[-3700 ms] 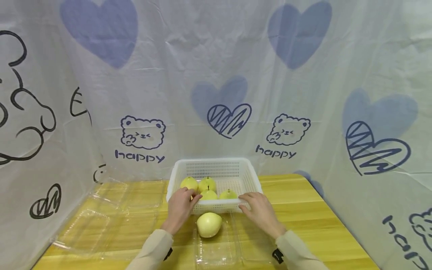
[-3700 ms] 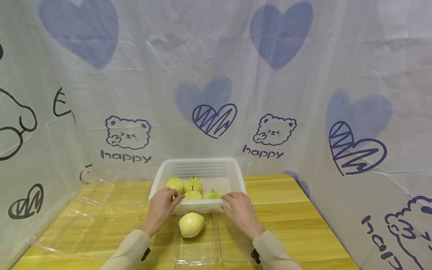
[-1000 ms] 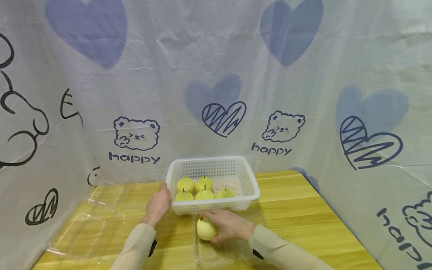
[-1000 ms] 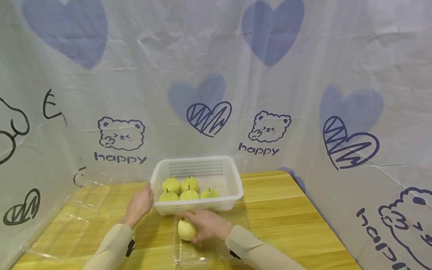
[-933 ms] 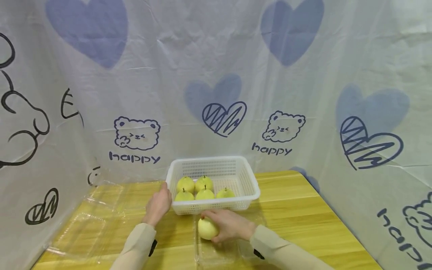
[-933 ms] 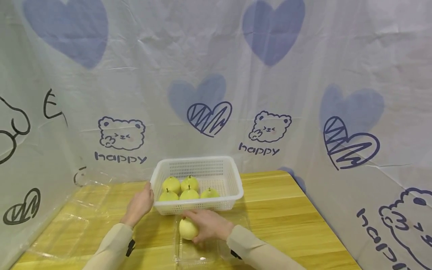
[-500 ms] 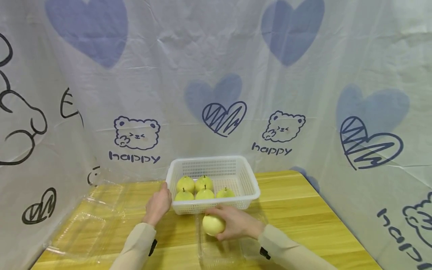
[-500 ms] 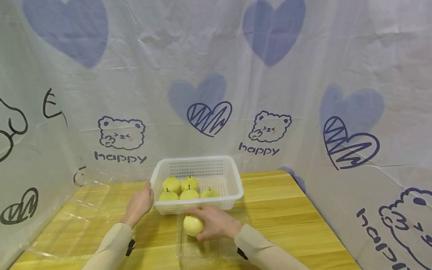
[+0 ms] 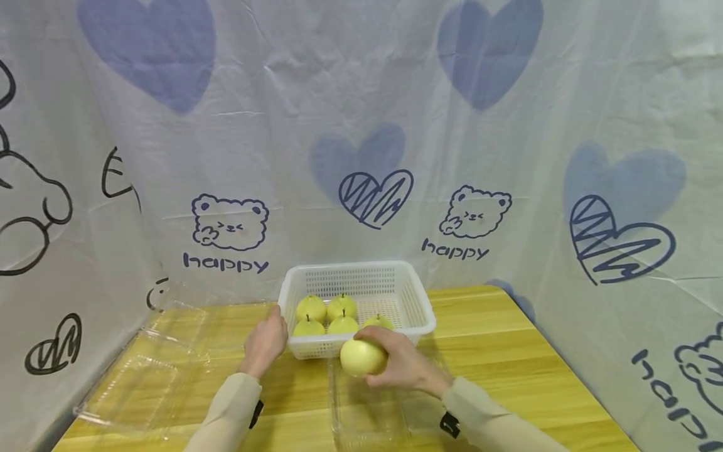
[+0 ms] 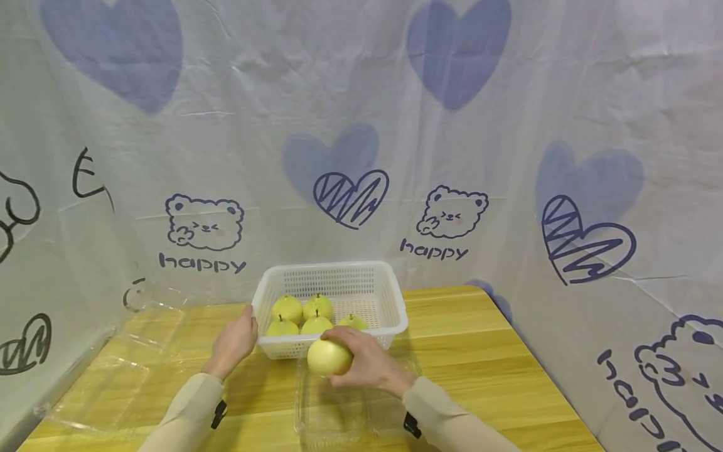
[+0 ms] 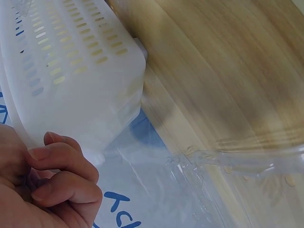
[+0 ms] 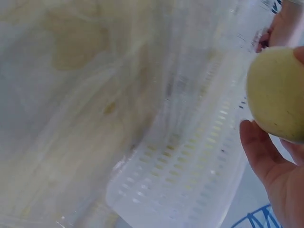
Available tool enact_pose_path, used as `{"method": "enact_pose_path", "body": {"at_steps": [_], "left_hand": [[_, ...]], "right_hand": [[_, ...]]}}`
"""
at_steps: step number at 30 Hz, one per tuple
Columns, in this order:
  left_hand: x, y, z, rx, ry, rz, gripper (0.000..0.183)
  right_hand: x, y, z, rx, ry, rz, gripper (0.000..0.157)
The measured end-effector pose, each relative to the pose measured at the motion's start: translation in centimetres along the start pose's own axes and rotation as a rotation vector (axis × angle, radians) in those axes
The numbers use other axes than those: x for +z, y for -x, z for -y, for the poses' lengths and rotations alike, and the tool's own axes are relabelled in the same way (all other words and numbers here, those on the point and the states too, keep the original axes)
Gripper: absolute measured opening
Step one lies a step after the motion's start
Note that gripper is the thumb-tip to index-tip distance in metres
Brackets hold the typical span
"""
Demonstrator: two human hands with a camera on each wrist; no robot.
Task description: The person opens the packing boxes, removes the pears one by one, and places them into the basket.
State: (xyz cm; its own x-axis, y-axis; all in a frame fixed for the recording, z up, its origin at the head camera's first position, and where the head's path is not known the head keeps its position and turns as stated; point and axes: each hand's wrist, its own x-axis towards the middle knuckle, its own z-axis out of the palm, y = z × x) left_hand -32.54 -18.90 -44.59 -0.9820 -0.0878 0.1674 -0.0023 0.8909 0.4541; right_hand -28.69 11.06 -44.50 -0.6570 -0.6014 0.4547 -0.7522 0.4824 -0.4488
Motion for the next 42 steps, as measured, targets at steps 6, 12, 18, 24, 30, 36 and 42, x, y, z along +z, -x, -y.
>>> {"method": "enact_pose_path", "body": {"at_steps": [6,12,18,24,30,36,42], "left_hand": [[0.0,0.0,0.0,-0.002,-0.014,0.002,0.046],[0.1,0.0,0.0,0.000,-0.029,-0.004,0.044],[0.0,0.0,-0.2,-0.005,-0.025,0.000,0.043],[0.0,0.1,-0.2,-0.011,-0.021,0.020,0.049],[-0.1,0.1,-0.3,-0.014,-0.024,0.023,0.049],[-0.1,0.1,-0.3,-0.012,-0.035,0.024,0.050],[-0.2,0.1,-0.3,-0.003,-0.030,0.015,0.049]], "right_hand": [[-1.4,-1.1,-0.4,0.000,-0.018,-0.162,0.071],[-2.8,-2.0,-1.8,0.014,0.052,-0.267,0.073],[-3.1,-2.0,-3.6,0.099,0.125,-0.302,0.073],[-2.9,-1.9,-5.1,0.282,0.113,-0.343,0.072],[-2.8,-2.2,-6.9,0.372,0.107,-0.370,0.072],[-2.9,-2.7,-8.4,0.407,0.139,-0.338,0.072],[-2.9,-3.4,-8.9,0.435,0.192,-0.275,0.073]]}}
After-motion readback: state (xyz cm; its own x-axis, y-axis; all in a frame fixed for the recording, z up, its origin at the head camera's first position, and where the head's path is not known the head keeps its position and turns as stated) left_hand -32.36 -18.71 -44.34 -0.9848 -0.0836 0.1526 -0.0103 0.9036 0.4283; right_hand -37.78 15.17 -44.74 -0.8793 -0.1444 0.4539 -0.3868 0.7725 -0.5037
